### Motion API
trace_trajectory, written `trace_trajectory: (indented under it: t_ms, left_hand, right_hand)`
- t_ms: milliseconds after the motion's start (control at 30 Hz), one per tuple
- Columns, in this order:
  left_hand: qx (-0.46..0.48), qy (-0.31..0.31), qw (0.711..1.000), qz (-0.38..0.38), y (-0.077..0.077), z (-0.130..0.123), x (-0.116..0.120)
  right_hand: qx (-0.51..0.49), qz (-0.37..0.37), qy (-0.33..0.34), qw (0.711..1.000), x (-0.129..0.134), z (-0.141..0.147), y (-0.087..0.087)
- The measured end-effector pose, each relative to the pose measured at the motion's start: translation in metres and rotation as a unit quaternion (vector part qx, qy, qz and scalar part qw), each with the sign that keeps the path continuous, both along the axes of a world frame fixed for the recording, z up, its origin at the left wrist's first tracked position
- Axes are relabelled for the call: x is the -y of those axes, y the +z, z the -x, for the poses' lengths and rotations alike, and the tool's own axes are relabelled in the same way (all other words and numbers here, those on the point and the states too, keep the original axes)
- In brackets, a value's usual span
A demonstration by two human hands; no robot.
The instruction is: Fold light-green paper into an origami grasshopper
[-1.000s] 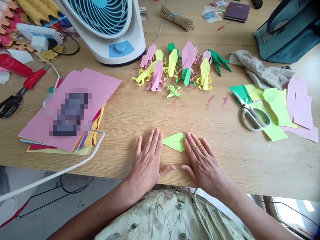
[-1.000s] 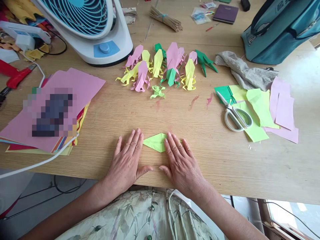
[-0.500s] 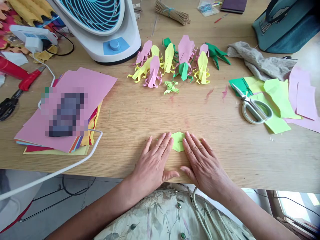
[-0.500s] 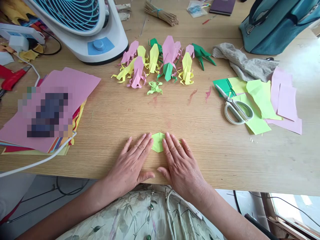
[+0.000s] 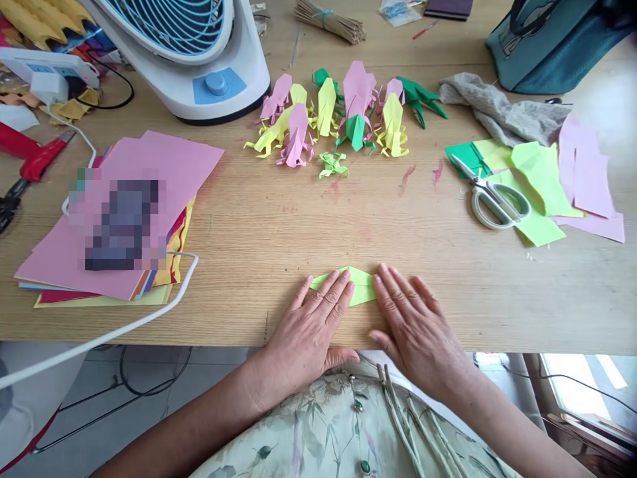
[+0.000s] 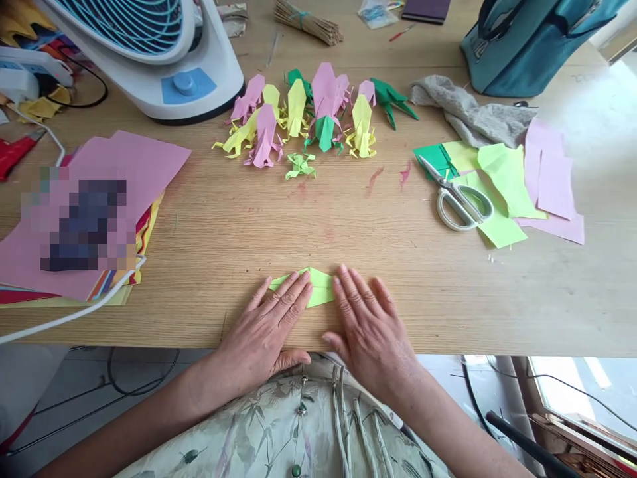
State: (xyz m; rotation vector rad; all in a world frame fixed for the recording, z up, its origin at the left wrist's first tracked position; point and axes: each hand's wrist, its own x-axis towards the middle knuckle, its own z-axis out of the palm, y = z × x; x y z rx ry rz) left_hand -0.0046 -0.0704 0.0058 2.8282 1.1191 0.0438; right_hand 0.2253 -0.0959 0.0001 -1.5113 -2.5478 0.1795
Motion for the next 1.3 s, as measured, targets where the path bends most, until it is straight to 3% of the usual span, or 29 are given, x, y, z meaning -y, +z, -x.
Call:
trace_trajectory:
  t_ms: [100, 200, 267, 400, 500, 667, 800, 1000, 1300]
  left_hand:
    - [0.003, -0.004, 1.000, -0.006, -0.002, 0.000, 0.000]
    - [0.007, -0.002, 1.000, -0.003, -0.003, 0.000, 0.000]
    - [0.011, -0.001, 1.000, -0.002, -0.004, -0.001, 0.001]
    - [0.016, 0.005, 1.000, -0.009, -0.004, -0.002, 0.001]
    - [0.010, 0.004, 1.000, -0.015, -0.004, -0.002, 0.001]
    - [0.014, 0.000, 1.000, -0.019, -0.005, 0.000, 0.008]
    - [0.018, -0.017, 1.000, -0.009, -0.004, 0.004, 0.017]
    - [0.037, -0.031, 0.999, -0.014, -0.003, 0.005, 0.024]
    - [0.043, -0.028, 0.998, -0.025, -0.005, 0.004, 0.024]
  right_hand:
    - [0.006, -0.015, -0.079, 0.997, 0.006, -0.016, 0.002]
    - [-0.015, -0.038, -0.107, 0.993, 0.010, -0.013, 0.011]
    - [-0.024, -0.062, -0.081, 0.994, 0.010, -0.001, 0.016]
    - [-0.005, -0.045, 0.039, 0.998, 0.004, 0.021, 0.012]
    - [0.015, -0.024, 0.038, 0.999, 0.002, 0.019, 0.003]
    - [0.034, -0.033, -0.037, 0.998, 0.012, -0.003, 0.002]
    - [-0.011, -0.087, -0.040, 0.995, 0.025, -0.009, 0.007]
    - [-0.096, -0.223, -0.047, 0.969, 0.043, 0.006, 0.012]
    - [-0.101, -0.117, 0.027, 0.988, 0.035, 0.012, -0.004]
